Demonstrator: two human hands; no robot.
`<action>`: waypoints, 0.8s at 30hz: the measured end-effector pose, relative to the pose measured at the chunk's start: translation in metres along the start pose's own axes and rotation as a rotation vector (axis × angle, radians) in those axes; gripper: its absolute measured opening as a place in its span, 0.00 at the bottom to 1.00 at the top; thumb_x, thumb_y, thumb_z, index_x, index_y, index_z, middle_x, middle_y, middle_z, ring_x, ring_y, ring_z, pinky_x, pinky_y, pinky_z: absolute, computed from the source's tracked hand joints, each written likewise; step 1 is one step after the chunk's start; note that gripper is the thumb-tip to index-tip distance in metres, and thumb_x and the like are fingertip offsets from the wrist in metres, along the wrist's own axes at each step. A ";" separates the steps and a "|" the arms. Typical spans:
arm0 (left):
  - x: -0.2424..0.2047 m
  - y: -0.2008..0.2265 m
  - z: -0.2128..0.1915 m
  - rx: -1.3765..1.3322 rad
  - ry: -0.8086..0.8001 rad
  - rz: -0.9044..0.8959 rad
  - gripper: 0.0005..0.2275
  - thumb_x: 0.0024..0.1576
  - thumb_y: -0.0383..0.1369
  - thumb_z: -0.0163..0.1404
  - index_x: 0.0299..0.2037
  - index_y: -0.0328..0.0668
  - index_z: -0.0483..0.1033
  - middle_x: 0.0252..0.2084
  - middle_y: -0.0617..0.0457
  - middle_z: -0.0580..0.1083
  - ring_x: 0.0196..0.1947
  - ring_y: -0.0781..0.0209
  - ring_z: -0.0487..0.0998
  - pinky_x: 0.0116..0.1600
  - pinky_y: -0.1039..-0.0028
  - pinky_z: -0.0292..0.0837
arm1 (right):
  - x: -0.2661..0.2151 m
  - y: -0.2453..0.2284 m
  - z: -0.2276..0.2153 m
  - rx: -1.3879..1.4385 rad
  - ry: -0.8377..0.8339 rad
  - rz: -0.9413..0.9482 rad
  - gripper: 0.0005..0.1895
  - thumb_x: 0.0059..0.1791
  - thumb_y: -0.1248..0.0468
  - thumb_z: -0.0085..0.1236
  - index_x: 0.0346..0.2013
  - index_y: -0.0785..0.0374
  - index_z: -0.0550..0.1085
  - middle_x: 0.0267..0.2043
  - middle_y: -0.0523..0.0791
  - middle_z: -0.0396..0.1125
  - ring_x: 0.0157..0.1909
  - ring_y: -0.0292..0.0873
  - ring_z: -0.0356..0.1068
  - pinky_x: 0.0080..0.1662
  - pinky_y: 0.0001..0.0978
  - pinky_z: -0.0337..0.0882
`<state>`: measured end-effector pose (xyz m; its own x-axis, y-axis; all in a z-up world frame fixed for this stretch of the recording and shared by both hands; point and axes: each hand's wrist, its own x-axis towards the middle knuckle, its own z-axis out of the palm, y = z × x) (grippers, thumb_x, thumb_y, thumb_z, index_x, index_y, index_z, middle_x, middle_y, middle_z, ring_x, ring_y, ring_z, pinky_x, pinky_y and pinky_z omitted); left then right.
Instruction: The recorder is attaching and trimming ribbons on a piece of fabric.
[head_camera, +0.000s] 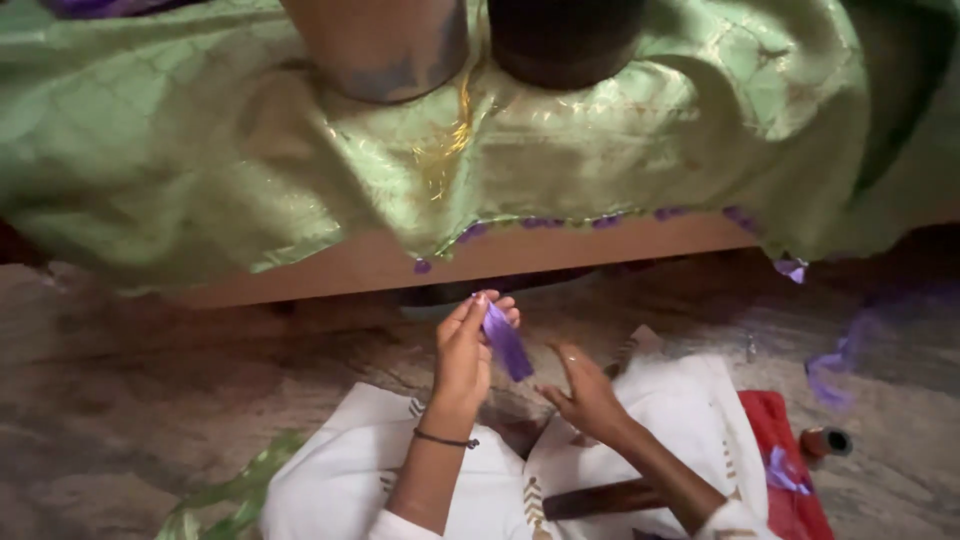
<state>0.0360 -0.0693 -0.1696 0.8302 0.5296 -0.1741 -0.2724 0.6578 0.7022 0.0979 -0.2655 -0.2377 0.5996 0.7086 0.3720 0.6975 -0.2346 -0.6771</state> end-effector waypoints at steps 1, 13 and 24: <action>0.006 -0.005 -0.007 0.002 0.004 0.006 0.12 0.64 0.32 0.48 0.49 0.28 0.74 0.43 0.39 0.79 0.41 0.53 0.82 0.52 0.63 0.79 | 0.001 0.001 0.013 0.005 -0.002 -0.006 0.34 0.43 0.62 0.68 0.60 0.69 0.65 0.57 0.58 0.66 0.55 0.60 0.68 0.54 0.47 0.69; 0.185 -0.146 -0.256 -0.264 0.069 -0.141 0.09 0.63 0.30 0.41 0.46 0.39 0.74 0.42 0.48 0.77 0.42 0.54 0.80 0.57 0.55 0.80 | -0.081 0.062 -0.035 0.459 -0.518 0.864 0.17 0.56 0.53 0.47 0.41 0.64 0.76 0.31 0.40 0.78 0.34 0.37 0.73 0.38 0.33 0.73; 0.142 -0.063 -0.211 0.675 0.204 0.398 0.11 0.66 0.36 0.47 0.39 0.36 0.75 0.38 0.46 0.75 0.40 0.49 0.75 0.48 0.58 0.72 | -0.168 0.122 -0.142 -0.412 -0.790 0.745 0.48 0.48 0.51 0.61 0.76 0.46 0.44 0.54 0.51 0.71 0.49 0.51 0.79 0.54 0.43 0.76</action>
<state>0.0682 0.0769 -0.3844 0.6100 0.7860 0.1005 -0.1224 -0.0318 0.9920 0.1380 -0.5077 -0.2925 0.6046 0.4876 -0.6298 0.4368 -0.8642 -0.2497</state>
